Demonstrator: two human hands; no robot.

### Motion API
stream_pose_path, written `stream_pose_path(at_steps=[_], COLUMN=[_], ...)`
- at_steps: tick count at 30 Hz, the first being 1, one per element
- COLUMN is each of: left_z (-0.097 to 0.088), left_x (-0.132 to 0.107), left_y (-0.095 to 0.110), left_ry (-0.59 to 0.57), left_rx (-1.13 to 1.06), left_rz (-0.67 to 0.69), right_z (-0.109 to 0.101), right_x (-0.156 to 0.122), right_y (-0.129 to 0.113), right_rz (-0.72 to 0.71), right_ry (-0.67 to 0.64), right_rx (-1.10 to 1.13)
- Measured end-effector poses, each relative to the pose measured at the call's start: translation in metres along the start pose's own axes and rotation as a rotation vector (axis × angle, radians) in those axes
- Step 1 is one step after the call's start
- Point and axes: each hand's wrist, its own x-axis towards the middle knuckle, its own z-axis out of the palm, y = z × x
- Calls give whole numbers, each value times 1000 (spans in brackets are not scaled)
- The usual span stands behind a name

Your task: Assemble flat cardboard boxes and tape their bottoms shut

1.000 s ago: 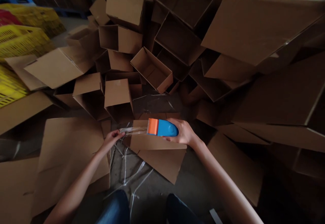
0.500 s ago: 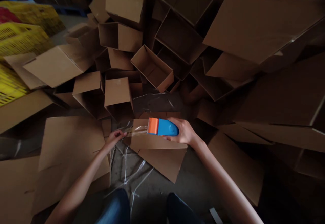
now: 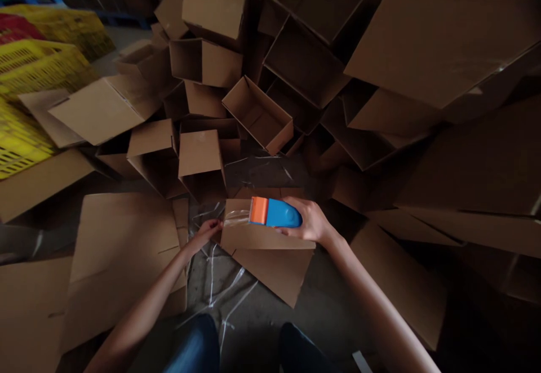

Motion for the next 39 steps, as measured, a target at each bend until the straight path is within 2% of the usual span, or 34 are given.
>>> stream_pose_path(at_steps=[7, 14, 21, 26, 39], left_z=[-3, -15, -18, -17, -16], left_x=[8, 20, 22, 23, 22], left_y=[-2, 11, 19, 23, 22], left_ry=[-106, -240, -340, -340, -226], left_rx=[-1, 64, 107, 109, 94], left_rz=[-42, -81, -99, -80, -42], right_z=[-1, 0, -1, -1, -1], right_x=[0, -1, 0, 0, 1], right_y=[-1, -1, -2, -2, -2], right_rz=[-9, -4, -11, -10, -13], right_ry=[-4, 6, -5, 0, 2], right_rx=[3, 17, 31, 29, 42])
